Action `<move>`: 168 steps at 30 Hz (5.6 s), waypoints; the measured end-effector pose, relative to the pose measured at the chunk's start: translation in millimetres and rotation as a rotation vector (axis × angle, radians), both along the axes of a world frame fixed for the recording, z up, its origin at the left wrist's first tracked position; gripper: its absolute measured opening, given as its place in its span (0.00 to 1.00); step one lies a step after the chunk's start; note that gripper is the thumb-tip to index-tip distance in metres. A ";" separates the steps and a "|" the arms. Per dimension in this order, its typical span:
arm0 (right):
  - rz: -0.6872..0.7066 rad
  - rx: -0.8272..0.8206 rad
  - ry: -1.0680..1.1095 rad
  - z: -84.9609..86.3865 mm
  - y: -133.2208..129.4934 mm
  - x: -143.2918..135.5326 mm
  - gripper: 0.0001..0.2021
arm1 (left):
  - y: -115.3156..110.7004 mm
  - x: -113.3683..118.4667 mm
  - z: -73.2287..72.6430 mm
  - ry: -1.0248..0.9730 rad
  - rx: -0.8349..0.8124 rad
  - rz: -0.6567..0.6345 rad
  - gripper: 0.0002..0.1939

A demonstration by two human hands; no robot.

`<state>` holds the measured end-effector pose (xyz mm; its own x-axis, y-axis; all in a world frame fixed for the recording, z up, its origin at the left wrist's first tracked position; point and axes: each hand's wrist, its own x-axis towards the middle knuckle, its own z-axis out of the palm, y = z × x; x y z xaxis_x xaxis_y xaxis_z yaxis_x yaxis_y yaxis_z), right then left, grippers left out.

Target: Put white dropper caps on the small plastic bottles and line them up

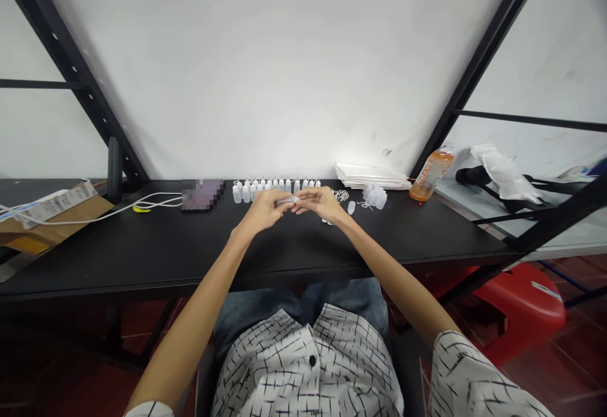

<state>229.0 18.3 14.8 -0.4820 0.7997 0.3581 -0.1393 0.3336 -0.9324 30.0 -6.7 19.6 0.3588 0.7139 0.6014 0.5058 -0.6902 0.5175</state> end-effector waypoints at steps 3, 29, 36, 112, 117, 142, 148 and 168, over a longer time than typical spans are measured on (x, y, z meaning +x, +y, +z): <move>0.009 -0.002 0.016 2.1 -1.3 3.0 0.21 | -0.3 1.9 -0.6 0.032 0.112 0.002 0.11; -0.066 -0.021 0.038 13.5 -2.7 8.0 0.18 | -8.7 9.7 7.5 0.019 0.008 0.056 0.16; -0.049 0.065 -0.084 10.5 -3.0 8.7 0.20 | -12.8 7.4 13.9 0.109 -0.042 0.027 0.19; -0.616 0.365 -1.106 26.6 8.3 59.7 0.06 | -11.7 3.7 9.4 -0.044 -0.126 0.068 0.22; -0.606 0.365 -1.175 24.8 9.0 56.3 0.07 | -10.9 5.5 9.3 -0.090 -0.100 0.043 0.20; -0.595 0.569 -1.263 17.3 1.6 29.1 0.07 | -24.8 9.1 24.5 0.111 -0.123 0.170 0.16; -0.581 0.585 -1.326 13.0 -0.2 24.4 0.07 | -22.8 10.2 22.9 0.095 -0.125 0.158 0.14; -0.526 0.585 -1.331 10.5 -4.7 16.6 0.07 | -9.6 7.9 10.8 0.004 -0.212 0.064 0.16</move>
